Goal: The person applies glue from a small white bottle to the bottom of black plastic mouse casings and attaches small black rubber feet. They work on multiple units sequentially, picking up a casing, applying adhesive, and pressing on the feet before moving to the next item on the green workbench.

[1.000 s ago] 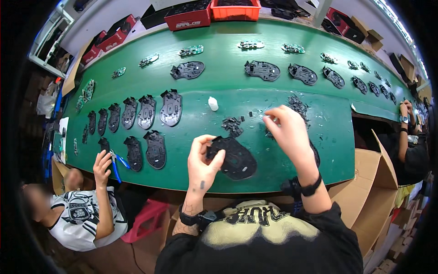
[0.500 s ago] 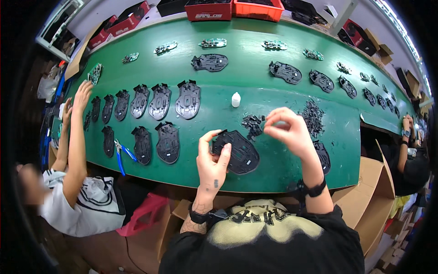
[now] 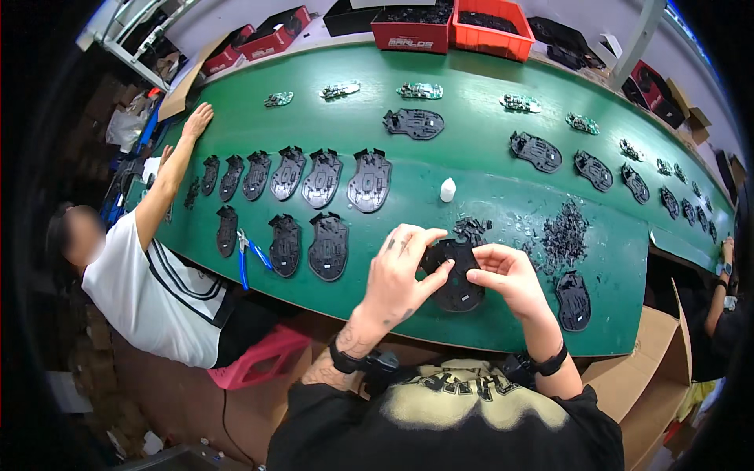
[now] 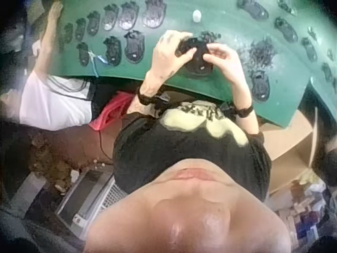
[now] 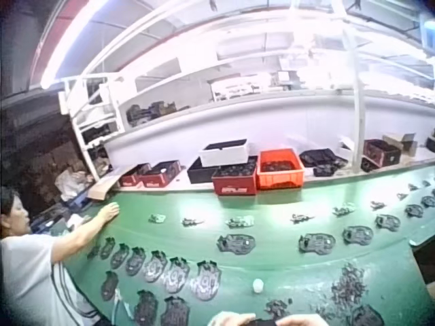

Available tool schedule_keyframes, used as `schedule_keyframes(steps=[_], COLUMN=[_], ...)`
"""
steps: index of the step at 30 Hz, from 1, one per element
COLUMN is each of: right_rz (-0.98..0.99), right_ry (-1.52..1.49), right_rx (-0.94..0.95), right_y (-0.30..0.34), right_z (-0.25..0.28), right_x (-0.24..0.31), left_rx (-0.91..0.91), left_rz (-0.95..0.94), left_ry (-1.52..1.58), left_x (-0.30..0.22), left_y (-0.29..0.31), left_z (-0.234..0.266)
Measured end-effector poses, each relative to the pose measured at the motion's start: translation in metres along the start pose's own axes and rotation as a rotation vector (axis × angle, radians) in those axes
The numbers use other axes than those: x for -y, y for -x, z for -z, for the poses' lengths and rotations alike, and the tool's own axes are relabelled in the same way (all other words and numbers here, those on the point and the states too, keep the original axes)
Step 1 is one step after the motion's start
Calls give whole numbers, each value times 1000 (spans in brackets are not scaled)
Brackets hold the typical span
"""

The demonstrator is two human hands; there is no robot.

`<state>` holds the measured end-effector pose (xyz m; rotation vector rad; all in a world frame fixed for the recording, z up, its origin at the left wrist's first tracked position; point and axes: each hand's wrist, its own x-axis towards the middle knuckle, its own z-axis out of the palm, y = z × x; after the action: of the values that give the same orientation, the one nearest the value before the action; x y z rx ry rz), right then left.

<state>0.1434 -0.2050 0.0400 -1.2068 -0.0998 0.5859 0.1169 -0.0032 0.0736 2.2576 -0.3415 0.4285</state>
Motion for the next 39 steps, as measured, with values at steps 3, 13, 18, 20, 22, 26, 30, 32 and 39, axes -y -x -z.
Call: schedule_keyframes(steps=[3,13,18,20,22,26,30,32,39], right_rz=[32,311,403,409,357,291,313,323,450], right_ry=[-9,154,161,323,499,1158,1256,1249,1269], right_rx=[-12,-508,-808,-878,-901,-881,-841,-792,-388], right_y=[-5,59,118,129,137,126,119,116,71], right_z=[-5,62,112,118,120,91,78,66,19], right_x=[2,28,17,8,-1,-9,-22,-25,-16], left_rx=[93,-220,-149,-117,-80,-79,-399,-314,316], left_rz=[-115,155,499,558,567,585,-110,-186,-73], left_ry=[-154,-440,-737,-790,-781,-940,-511,-210,-225], left_x=[-1,146,251,262,272,258,151,64,-20], left_y=[-18,-132,-179,-183,-183,-178,-159,-116,27], left_z=[21,105,100,88,82,93,88,59,-45])
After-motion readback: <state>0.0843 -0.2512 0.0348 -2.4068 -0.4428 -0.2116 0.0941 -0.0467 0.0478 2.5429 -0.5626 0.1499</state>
